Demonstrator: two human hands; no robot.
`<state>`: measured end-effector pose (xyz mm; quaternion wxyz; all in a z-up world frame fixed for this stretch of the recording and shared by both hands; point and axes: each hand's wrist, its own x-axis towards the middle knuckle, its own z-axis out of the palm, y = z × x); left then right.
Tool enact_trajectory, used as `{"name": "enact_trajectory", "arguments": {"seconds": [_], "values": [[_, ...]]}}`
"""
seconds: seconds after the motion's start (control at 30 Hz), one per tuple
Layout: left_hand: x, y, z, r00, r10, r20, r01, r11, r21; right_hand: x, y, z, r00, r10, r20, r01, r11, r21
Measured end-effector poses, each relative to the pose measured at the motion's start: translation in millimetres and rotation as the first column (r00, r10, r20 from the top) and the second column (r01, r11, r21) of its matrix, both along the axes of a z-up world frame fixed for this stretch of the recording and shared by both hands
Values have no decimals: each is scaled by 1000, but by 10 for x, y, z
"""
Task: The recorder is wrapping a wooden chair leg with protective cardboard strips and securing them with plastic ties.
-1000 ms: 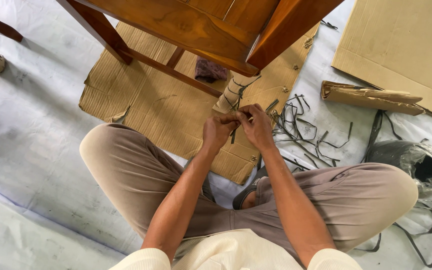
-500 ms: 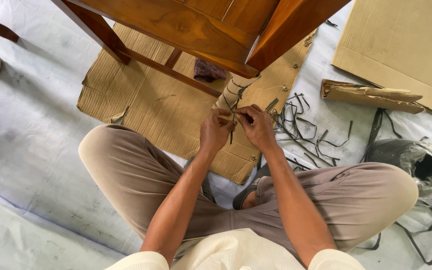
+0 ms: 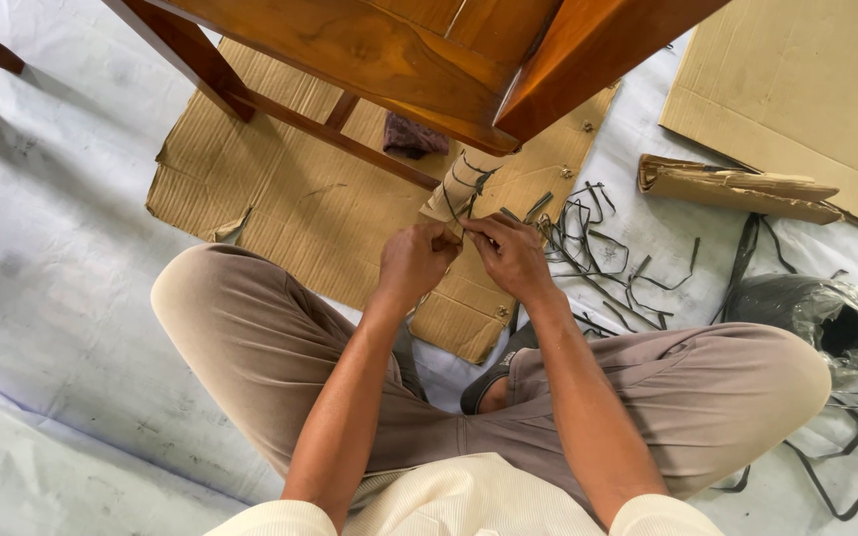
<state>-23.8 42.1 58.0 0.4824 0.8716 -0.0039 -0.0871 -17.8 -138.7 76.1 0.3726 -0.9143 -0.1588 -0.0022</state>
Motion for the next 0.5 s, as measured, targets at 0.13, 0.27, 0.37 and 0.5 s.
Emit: {"name": "enact_trajectory", "arguments": {"seconds": [0.13,0.27,0.37,0.5], "values": [[45,23,77,995,7,-101,-12,999,-46,11,30,43,998,-21,-54,24,998,50],[116,15,254,964,94,-248,-117,990,-81,11,75,46,996,-71,-53,75,995,70],[131,-102,-205,942,312,-121,-329,931,-159,-6,108,8,995,-98,21,96,992,83],[171,-272,-890,900,364,-239,-435,766,-474,-10,123,-34,994,-66,90,59,996,73]]}}
